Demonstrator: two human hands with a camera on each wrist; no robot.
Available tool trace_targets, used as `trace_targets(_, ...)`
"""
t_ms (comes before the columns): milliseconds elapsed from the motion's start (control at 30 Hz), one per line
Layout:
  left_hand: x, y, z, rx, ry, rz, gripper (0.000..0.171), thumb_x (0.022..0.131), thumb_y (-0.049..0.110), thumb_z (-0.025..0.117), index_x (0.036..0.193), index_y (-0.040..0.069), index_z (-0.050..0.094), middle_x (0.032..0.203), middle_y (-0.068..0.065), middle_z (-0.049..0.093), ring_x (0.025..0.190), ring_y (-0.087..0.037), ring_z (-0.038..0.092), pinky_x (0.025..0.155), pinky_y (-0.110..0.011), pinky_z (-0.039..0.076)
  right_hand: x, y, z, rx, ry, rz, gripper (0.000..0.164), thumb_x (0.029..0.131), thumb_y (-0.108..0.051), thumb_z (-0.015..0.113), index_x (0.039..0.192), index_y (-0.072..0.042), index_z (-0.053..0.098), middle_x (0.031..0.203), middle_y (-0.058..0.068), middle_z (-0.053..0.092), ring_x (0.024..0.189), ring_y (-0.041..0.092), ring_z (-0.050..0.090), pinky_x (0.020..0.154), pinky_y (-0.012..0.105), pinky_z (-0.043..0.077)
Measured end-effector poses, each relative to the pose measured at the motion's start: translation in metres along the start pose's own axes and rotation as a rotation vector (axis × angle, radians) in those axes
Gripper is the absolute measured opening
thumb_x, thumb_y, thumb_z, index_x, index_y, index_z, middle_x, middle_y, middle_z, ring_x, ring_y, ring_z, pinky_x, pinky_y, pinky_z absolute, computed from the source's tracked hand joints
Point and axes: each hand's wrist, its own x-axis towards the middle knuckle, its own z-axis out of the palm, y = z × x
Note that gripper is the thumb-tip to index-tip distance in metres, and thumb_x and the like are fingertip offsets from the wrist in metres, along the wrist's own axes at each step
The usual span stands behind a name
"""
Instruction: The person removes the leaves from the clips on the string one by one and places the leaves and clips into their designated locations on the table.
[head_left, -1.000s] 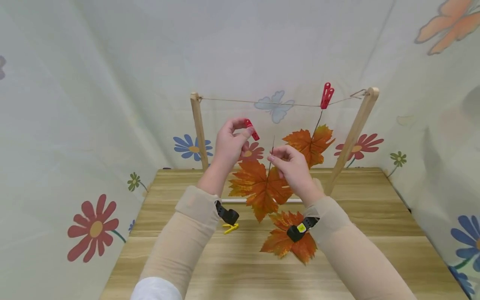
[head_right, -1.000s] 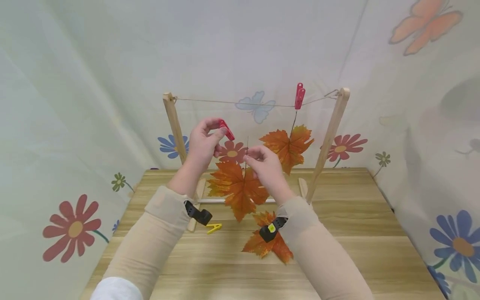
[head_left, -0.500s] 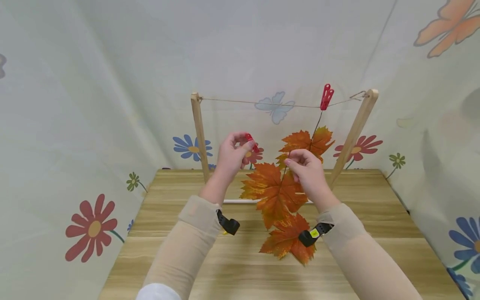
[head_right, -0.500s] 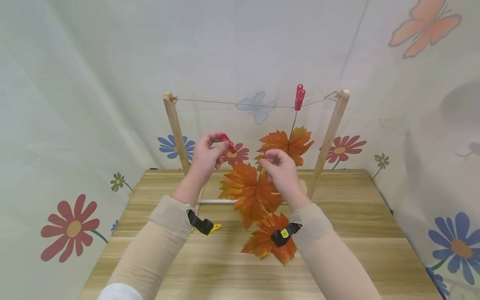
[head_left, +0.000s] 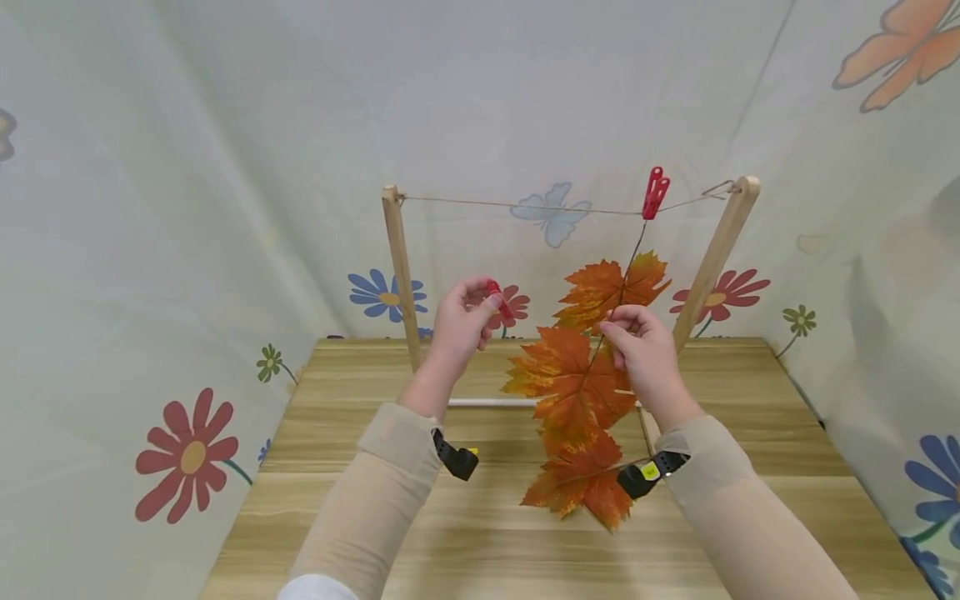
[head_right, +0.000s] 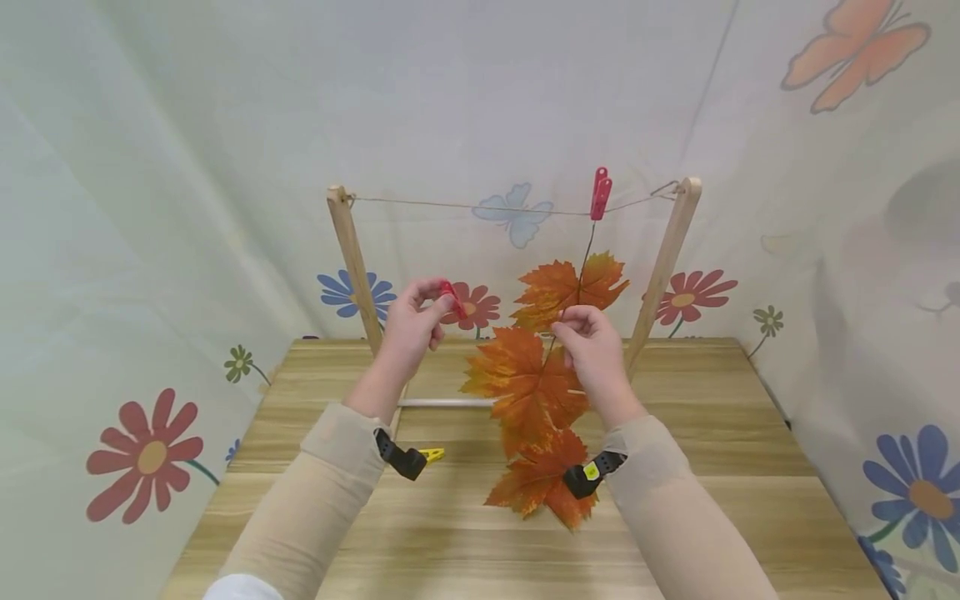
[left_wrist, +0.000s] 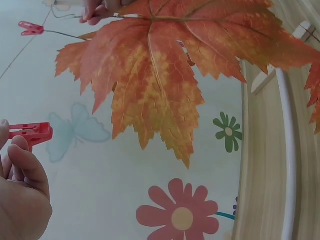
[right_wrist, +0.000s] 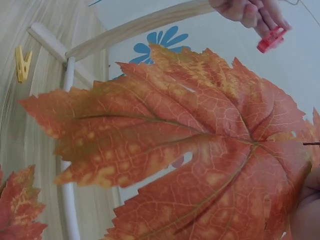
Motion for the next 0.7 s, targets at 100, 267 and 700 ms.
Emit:
trace_targets(100,-0.001,-0.004,-0.002,0.000,0.018,0.001,0.035,0.091,0.022,0.063,0.124,0.013,0.054,0.107,-0.006,0.056,0.048,-0.014,0.043,0.041,-0.021,0.039,-0.001,0.003,-0.004,0.024,0.021,-0.002,0.014,0.091,-0.008,0.060,0.100,-0.002,0.051,0.080,0.000,0.053,0.043,0.009,0.038,0.041,0.020,0.035)
trace_targets(267,-0.004,-0.011,-0.005,-0.018,0.030,-0.021,0.037,0.092,0.023,0.062,0.128,0.018,0.053,0.113,-0.005,0.055,0.050,-0.013,0.042,0.043,-0.020,0.038,-0.003,0.007,-0.007,0.055,0.026,0.007,0.015,0.091,-0.007,0.060,0.100,0.000,0.050,0.080,0.000,0.053,0.042,0.009,0.038,0.039,0.019,0.035)
trace_targets(700,-0.013,-0.033,-0.014,-0.005,-0.004,-0.061,0.035,0.095,0.023,0.056,0.129,0.015,0.054,0.114,-0.007,0.055,0.049,-0.012,0.043,0.041,-0.021,0.038,-0.010,0.019,-0.016,0.092,0.047,0.047,0.012,0.091,-0.007,0.060,0.097,-0.003,0.050,0.079,0.000,0.055,0.041,0.008,0.038,0.038,0.018,0.034)
